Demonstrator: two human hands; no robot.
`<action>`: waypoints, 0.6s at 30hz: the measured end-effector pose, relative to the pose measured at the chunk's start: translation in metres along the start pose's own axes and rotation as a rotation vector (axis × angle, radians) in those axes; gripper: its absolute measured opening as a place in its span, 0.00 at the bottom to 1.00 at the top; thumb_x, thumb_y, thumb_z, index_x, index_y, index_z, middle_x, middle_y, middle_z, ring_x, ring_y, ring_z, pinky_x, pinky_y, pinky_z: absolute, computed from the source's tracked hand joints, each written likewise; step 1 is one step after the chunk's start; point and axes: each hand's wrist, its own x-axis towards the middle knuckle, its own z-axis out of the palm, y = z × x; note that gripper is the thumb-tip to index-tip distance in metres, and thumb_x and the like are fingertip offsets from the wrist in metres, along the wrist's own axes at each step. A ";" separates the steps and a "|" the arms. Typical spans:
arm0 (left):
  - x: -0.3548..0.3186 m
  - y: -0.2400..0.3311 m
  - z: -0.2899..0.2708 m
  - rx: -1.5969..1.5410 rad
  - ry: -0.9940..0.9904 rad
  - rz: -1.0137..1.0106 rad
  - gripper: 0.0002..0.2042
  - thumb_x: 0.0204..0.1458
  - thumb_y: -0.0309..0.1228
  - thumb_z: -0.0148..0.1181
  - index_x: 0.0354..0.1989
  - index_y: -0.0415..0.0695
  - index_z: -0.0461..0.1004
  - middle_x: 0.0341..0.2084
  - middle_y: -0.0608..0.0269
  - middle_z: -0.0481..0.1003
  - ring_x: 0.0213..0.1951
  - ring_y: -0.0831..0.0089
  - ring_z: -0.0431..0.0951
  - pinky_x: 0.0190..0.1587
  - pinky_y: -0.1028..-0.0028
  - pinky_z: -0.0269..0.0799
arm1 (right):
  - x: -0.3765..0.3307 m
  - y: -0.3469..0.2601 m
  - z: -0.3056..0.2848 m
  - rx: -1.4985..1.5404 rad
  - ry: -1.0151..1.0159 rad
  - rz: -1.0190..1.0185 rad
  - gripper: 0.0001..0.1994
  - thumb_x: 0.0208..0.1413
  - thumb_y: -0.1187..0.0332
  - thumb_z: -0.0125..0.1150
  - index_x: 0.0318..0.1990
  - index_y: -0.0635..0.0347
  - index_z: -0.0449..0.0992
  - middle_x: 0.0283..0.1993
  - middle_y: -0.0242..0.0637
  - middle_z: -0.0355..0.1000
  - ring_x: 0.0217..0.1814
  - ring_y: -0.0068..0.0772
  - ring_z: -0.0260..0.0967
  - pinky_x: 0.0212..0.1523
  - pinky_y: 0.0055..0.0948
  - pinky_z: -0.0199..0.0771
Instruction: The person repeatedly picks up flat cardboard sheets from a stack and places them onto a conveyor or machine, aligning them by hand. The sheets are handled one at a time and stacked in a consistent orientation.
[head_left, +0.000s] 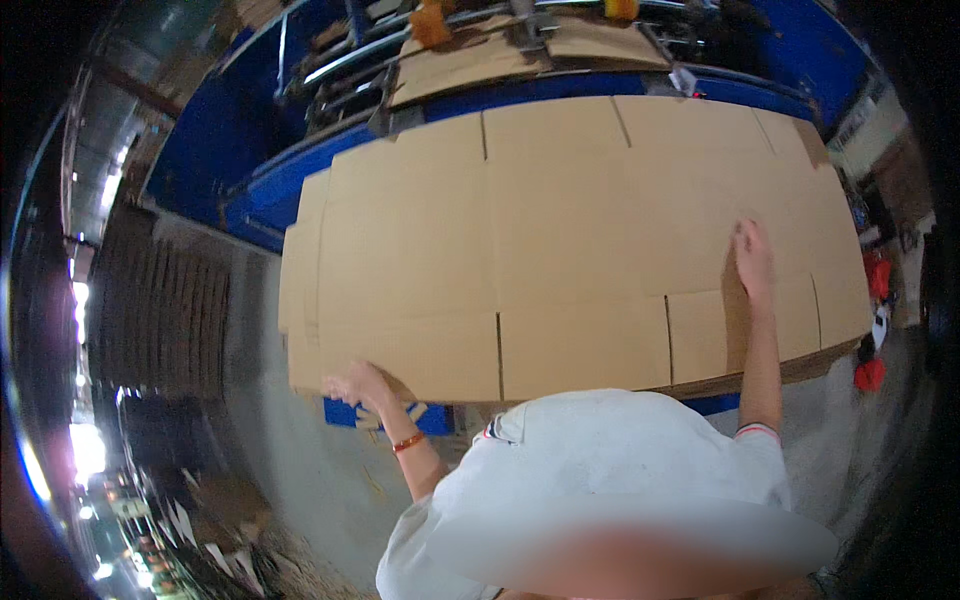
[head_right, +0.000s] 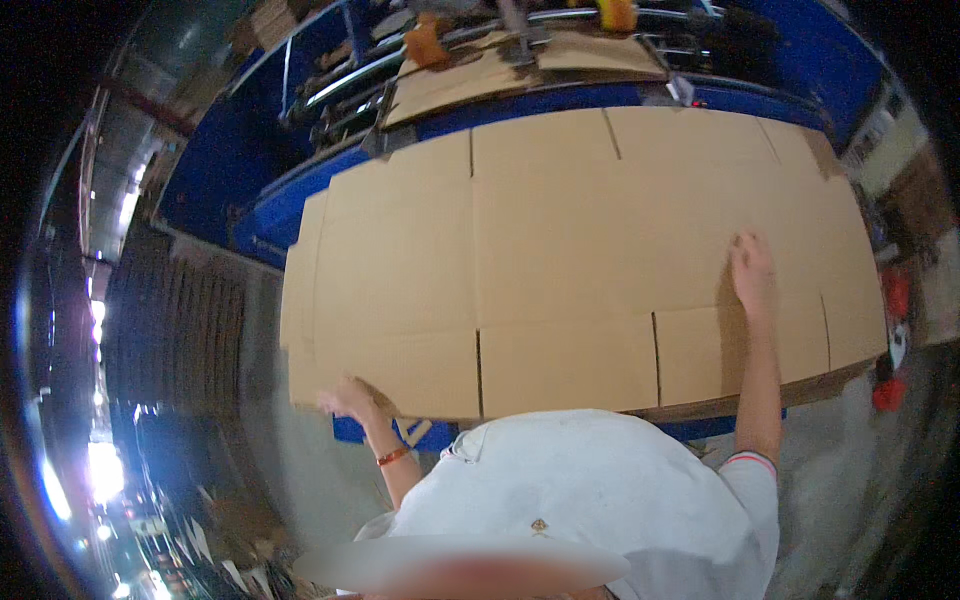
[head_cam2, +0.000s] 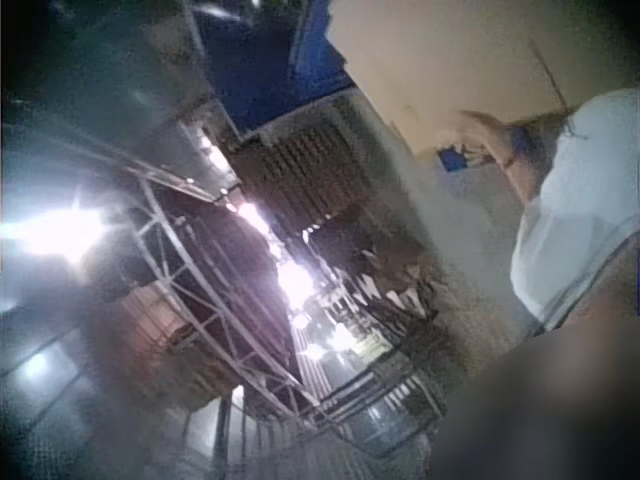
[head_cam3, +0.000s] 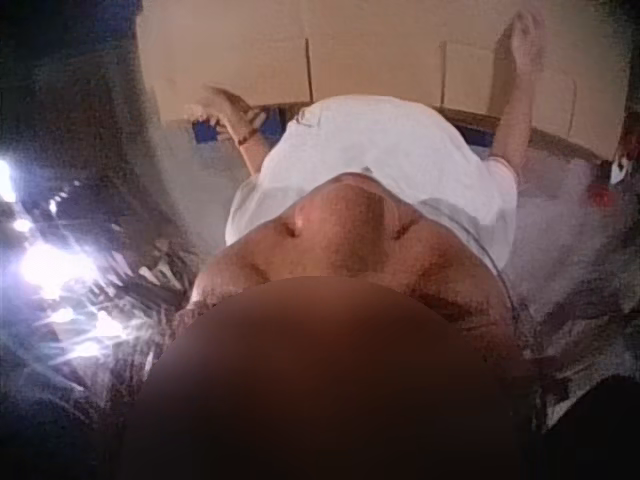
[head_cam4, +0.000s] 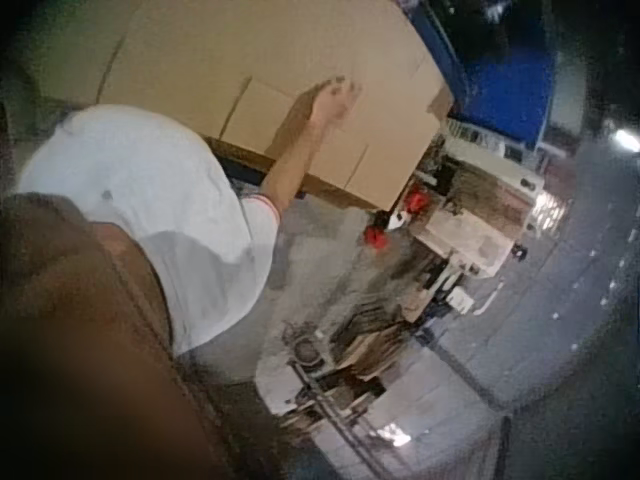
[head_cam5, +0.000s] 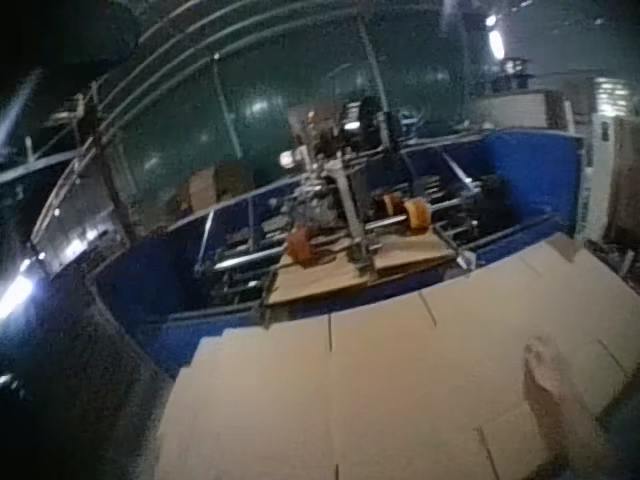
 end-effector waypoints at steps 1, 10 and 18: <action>0.001 -0.004 0.008 -0.035 -0.181 -0.038 0.30 0.58 0.49 0.44 0.60 0.36 0.61 0.54 0.34 0.64 0.51 0.42 0.69 0.39 0.49 0.72 | -0.013 0.013 -0.015 -0.096 -0.026 0.114 0.19 0.58 0.63 0.50 0.55 0.59 0.69 0.58 0.47 0.65 0.60 0.48 0.62 0.58 0.40 0.63; 0.014 -0.040 -0.092 -2.019 0.072 -0.852 0.29 0.52 0.24 0.52 0.64 0.38 0.53 0.57 0.44 0.61 0.52 0.57 0.69 0.52 0.60 0.69 | -0.133 0.201 -0.087 -0.691 0.195 0.597 0.33 0.57 0.45 0.46 0.62 0.61 0.62 0.64 0.51 0.59 0.67 0.55 0.52 0.65 0.52 0.48; 0.016 -0.110 -0.081 -2.357 -0.118 -1.329 0.19 0.54 0.24 0.48 0.56 0.40 0.62 0.48 0.49 0.69 0.47 0.63 0.73 0.43 0.66 0.74 | -0.137 0.181 -0.068 -0.498 0.412 0.558 0.33 0.49 0.62 0.58 0.59 0.76 0.57 0.63 0.67 0.51 0.65 0.63 0.51 0.65 0.48 0.51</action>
